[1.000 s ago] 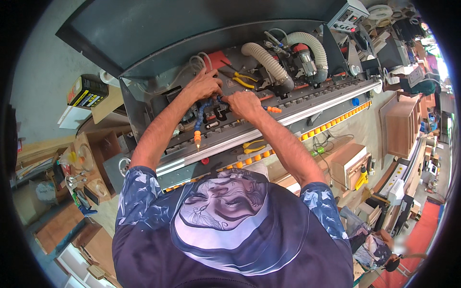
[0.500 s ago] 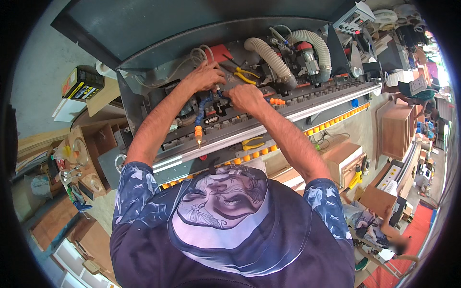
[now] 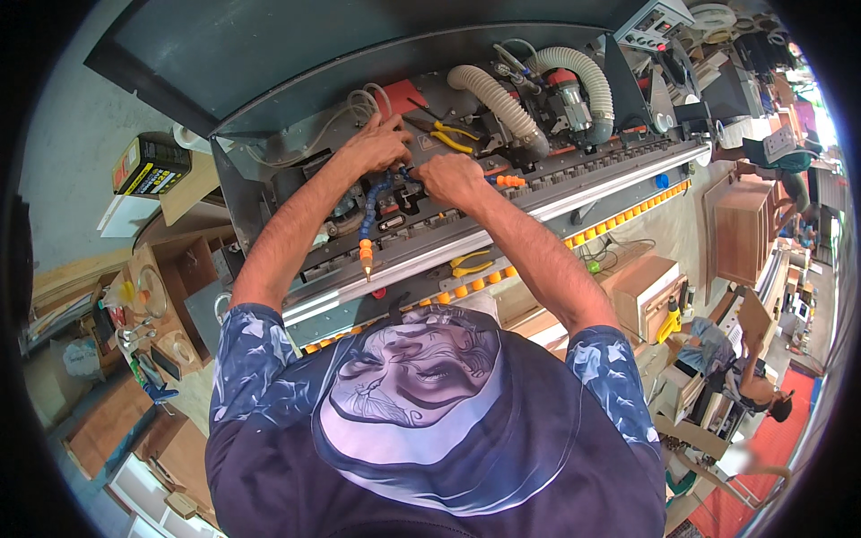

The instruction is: The person assembles a braided pneumatic hose by inserting orange plastic connectors into the ends and attaching the hose to a machine's air manifold. The person uses pliers to secure the connections and adjusts the hose routing along the machine.

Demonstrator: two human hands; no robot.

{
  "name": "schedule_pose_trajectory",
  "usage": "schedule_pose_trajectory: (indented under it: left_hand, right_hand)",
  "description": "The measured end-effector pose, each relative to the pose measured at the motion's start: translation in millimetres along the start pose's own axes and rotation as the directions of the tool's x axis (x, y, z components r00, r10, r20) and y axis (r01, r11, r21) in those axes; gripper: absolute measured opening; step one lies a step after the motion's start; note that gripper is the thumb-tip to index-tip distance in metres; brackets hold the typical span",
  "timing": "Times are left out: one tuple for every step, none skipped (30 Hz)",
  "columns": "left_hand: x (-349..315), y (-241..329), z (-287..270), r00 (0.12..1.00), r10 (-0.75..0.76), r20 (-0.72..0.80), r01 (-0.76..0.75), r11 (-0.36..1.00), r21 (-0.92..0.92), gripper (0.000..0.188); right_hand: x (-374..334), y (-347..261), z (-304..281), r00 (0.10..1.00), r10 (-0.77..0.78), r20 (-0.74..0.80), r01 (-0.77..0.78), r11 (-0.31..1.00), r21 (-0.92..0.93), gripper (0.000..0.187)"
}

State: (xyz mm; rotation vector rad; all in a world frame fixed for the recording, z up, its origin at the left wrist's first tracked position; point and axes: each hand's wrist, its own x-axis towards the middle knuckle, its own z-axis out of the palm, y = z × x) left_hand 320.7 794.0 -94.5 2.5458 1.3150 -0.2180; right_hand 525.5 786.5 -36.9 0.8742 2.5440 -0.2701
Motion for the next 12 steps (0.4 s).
schedule_pose_trajectory:
  left_hand:
    - [0.3,1.1,-3.2,1.000,0.004,0.023,-0.004,1.000,0.011,0.026]
    - [-0.1,1.6,-5.0,0.999,0.006,0.047,-0.007,1.000,0.021,0.027]
    - [-0.2,1.5,-4.0,0.999,0.007,0.043,-0.009,0.999,0.035,0.027]
    - [-0.4,1.7,-3.4,0.999,0.009,0.039,-0.011,0.999,0.050,0.026]
    - [-0.6,2.1,-3.1,0.999,0.012,0.036,-0.014,0.998,0.063,0.026]
    - [-0.9,1.9,-2.8,0.999,0.018,0.027,-0.020,0.997,0.072,0.026]
    - [-1.5,1.6,-2.6,1.000,0.024,0.018,-0.025,0.996,0.081,0.026]
    - [-2.1,1.4,-1.4,1.000,0.029,0.009,-0.030,0.996,0.089,0.026]
    - [-2.1,1.3,-0.3,1.000,0.029,0.013,-0.030,0.995,0.098,0.026]
    - [-1.7,1.4,0.7,0.999,0.028,0.016,-0.030,0.994,0.106,0.027]
    - [-0.9,1.4,0.0,0.999,0.029,0.020,-0.031,0.993,0.117,0.027]
    - [0.1,2.9,-0.2,0.999,0.021,0.034,-0.025,0.993,0.117,0.025]
  right_hand:
    - [0.8,0.7,0.9,1.000,-0.002,0.002,0.002,1.000,0.000,0.027]
    - [1.4,0.5,0.5,1.000,-0.006,0.004,0.006,1.000,0.000,0.027]
    - [1.6,0.5,-0.1,1.000,-0.004,0.008,0.004,1.000,0.001,0.027]
    - [1.7,0.6,-1.2,1.000,-0.003,0.011,0.003,1.000,0.002,0.027]
    - [1.6,0.5,-2.4,1.000,0.000,0.015,0.000,1.000,0.004,0.026]
    - [2.7,1.3,-3.4,1.000,-0.004,0.028,0.003,1.000,0.009,0.026]
    - [5.0,2.9,-4.6,0.999,-0.007,0.040,0.007,1.000,0.014,0.027]
    - [6.3,2.7,-8.3,0.999,-0.012,0.052,0.011,1.000,0.018,0.027]
    - [6.8,2.6,-12.1,0.998,-0.015,0.066,0.014,1.000,0.014,0.027]
    - [7.4,2.4,-16.4,0.997,-0.018,0.080,0.017,1.000,0.009,0.028]
    - [9.0,2.3,-20.0,0.996,-0.018,0.092,0.018,1.000,0.006,0.028]
    - [15.7,4.2,-16.1,0.991,-0.016,0.133,0.023,0.999,-0.048,0.029]
